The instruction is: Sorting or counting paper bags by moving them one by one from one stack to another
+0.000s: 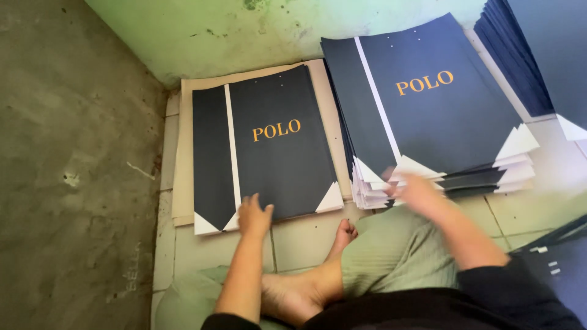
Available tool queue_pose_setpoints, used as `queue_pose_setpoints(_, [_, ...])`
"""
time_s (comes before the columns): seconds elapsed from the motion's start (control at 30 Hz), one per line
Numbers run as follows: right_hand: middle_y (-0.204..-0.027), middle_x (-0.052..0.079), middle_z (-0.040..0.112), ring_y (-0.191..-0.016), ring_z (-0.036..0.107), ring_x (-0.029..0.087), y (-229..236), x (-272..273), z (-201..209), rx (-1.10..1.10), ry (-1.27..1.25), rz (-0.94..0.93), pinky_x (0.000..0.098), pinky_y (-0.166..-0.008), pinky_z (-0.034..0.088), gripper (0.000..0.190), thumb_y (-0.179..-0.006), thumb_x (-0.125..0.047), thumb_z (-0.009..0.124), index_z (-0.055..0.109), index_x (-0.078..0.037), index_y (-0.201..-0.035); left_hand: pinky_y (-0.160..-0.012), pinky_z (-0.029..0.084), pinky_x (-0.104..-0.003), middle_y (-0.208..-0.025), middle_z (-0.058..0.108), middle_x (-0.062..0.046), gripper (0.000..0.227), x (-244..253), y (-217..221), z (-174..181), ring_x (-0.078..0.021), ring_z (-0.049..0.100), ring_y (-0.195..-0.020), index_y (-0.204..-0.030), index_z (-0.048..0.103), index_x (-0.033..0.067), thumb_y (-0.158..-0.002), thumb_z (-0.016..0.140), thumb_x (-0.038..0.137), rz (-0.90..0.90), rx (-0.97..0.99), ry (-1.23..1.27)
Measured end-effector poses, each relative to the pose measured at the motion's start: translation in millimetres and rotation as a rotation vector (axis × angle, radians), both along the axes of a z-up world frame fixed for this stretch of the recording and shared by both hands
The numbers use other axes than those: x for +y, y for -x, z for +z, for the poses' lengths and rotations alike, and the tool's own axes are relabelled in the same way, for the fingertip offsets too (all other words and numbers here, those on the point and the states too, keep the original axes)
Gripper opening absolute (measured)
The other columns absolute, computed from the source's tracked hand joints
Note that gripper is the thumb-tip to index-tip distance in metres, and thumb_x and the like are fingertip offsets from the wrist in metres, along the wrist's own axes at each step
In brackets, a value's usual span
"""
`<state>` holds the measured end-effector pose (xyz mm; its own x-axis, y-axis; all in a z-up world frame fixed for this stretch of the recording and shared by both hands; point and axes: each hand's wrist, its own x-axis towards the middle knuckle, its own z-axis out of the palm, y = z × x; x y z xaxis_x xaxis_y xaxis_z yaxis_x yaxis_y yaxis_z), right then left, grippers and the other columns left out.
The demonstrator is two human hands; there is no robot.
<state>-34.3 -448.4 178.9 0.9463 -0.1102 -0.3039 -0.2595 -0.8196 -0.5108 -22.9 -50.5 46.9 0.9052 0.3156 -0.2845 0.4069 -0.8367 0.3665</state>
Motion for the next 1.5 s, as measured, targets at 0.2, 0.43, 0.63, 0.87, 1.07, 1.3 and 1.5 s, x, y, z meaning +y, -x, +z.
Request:
queue_pose_setpoints(0.2, [-0.114,0.004,0.077,-0.122,0.065,0.026,74,46,-59,-0.050,0.574,0.529,0.0748,-0.114,0.023,0.041,-0.091,-0.057,0.059,0.079,-0.028,-0.111,-0.115,0.040,-0.052,-0.139,0.062,-0.018,0.058,-86,131,31,-0.0348,0.056,-0.134,-0.146,0.055,0.0112,-0.094,0.068,0.033,-0.446,-0.062,0.175])
queue_pose_setpoints(0.43, [-0.139,0.007,0.067,-0.142,0.051,0.031,159,4,21,-0.422,0.544,0.359,0.0816,-0.114,0.012,0.047,-0.093,-0.046,0.063,0.068,-0.024,-0.134,-0.120,0.022,-0.059,-0.150,0.051,-0.019,0.066,-80,236,97,-0.0384,0.041,-0.143,-0.152,0.047,0.0103,-0.095,0.072,0.032,-0.690,-0.120,0.092])
queue_pose_setpoints(0.63, [-0.152,0.013,0.060,-0.140,0.054,0.039,204,-36,72,-0.902,0.482,0.288,0.0590,-0.112,0.042,0.057,-0.093,-0.047,0.067,0.066,-0.022,-0.144,-0.110,0.045,-0.048,-0.129,0.068,-0.017,0.049,-31,265,121,-0.0363,0.061,-0.127,-0.143,0.063,0.0183,-0.095,0.069,0.020,-0.466,-0.409,0.504])
queue_pose_setpoints(0.87, [-0.151,0.016,0.055,-0.140,0.048,0.043,209,7,88,-1.059,0.438,0.247,0.0543,-0.104,0.044,0.066,-0.086,-0.052,0.071,0.064,-0.021,-0.143,-0.109,0.049,-0.043,-0.130,0.070,-0.014,0.045,-50,256,215,-0.0274,0.064,-0.125,-0.141,0.065,0.0150,-0.095,0.068,0.014,-0.501,-0.508,0.766])
queue_pose_setpoints(1.07, [-0.146,0.013,0.055,-0.141,0.045,0.039,214,10,41,-0.900,0.465,0.215,0.0555,-0.105,0.044,0.059,-0.090,-0.050,0.070,0.065,-0.020,-0.141,-0.113,0.044,-0.049,-0.138,0.062,-0.023,0.048,-92,261,236,-0.0326,0.057,-0.132,-0.149,0.050,0.0026,-0.102,0.056,0.013,-0.456,-0.353,1.229])
queue_pose_setpoints(1.3, [-0.130,0.014,0.062,-0.117,0.063,0.039,138,-68,-9,-0.446,0.357,0.168,0.0577,-0.090,0.055,0.065,-0.091,-0.052,0.065,0.055,-0.020,-0.148,-0.113,0.041,-0.055,-0.145,0.055,-0.028,0.058,-116,176,197,-0.0399,0.048,-0.139,-0.155,0.041,0.0030,-0.101,0.057,0.017,-0.313,-0.240,1.153])
queue_pose_setpoints(1.5, [-0.145,0.014,0.060,-0.134,0.057,0.038,9,-180,-97,-0.391,0.437,-0.107,0.0604,-0.098,0.052,0.072,-0.092,-0.057,0.063,0.056,-0.015,-0.150,-0.115,0.032,-0.068,-0.157,0.041,-0.027,0.066,-163,52,118,-0.0478,0.036,-0.148,-0.159,0.035,0.0086,-0.101,0.061,0.023,-0.048,0.007,1.113])
